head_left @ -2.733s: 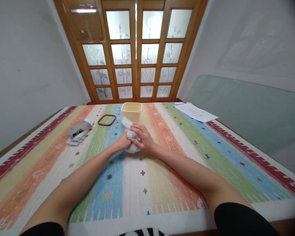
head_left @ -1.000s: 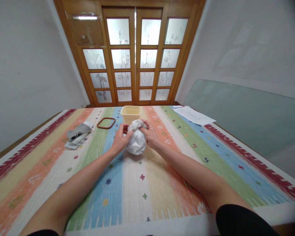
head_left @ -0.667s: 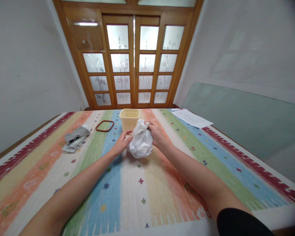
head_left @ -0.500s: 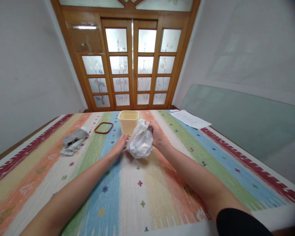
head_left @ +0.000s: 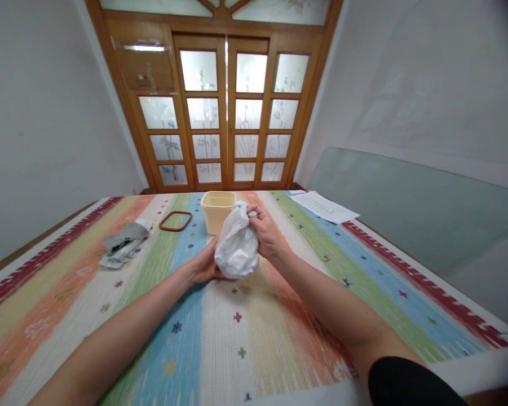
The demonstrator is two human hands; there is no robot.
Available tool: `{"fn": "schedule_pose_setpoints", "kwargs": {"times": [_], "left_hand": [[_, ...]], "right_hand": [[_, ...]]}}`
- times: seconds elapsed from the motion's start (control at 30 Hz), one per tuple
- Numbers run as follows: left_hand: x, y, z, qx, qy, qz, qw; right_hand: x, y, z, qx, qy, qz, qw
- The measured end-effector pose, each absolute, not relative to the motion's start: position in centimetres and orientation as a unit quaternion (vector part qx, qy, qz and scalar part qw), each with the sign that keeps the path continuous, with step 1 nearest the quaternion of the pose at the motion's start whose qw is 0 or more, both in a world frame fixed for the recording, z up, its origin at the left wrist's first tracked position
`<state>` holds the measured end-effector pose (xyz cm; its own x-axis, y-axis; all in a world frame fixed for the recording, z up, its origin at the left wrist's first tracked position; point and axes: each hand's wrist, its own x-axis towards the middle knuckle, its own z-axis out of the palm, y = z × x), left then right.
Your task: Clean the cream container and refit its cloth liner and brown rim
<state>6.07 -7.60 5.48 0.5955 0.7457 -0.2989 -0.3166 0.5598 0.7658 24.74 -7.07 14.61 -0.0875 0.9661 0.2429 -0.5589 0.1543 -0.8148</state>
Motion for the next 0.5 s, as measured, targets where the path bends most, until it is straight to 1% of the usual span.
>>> {"fn": "schedule_pose_setpoints", "kwargs": {"times": [0.07,0.13,0.2,0.3,0.4,0.5], "left_hand": [[6.2,-8.2,6.0,0.333,0.318,0.278,0.843],[6.5,-8.7,6.2,0.317,0.297,0.263,0.862],[7.0,-8.9,6.1,0.293,0.262,0.304,0.868],[7.8,-8.7,5.5,0.279,0.243,0.384,0.846],[8.0,-8.2,5.1,0.295,0.268,0.421,0.815],[7.4,-7.7,5.0,0.308,0.297,0.477,0.768]], "right_hand": [[24.9,-7.3,14.8,-0.231,-0.432,0.603,0.630],[24.8,-7.6,14.9,-0.230,-0.437,0.606,0.623],[24.4,-8.0,14.8,-0.238,-0.436,0.616,0.611],[23.8,-8.6,14.6,-0.244,-0.435,0.633,0.592],[23.6,-8.7,14.5,-0.241,-0.442,0.634,0.588],[24.1,-8.0,14.5,-0.251,-0.435,0.611,0.613]]}}
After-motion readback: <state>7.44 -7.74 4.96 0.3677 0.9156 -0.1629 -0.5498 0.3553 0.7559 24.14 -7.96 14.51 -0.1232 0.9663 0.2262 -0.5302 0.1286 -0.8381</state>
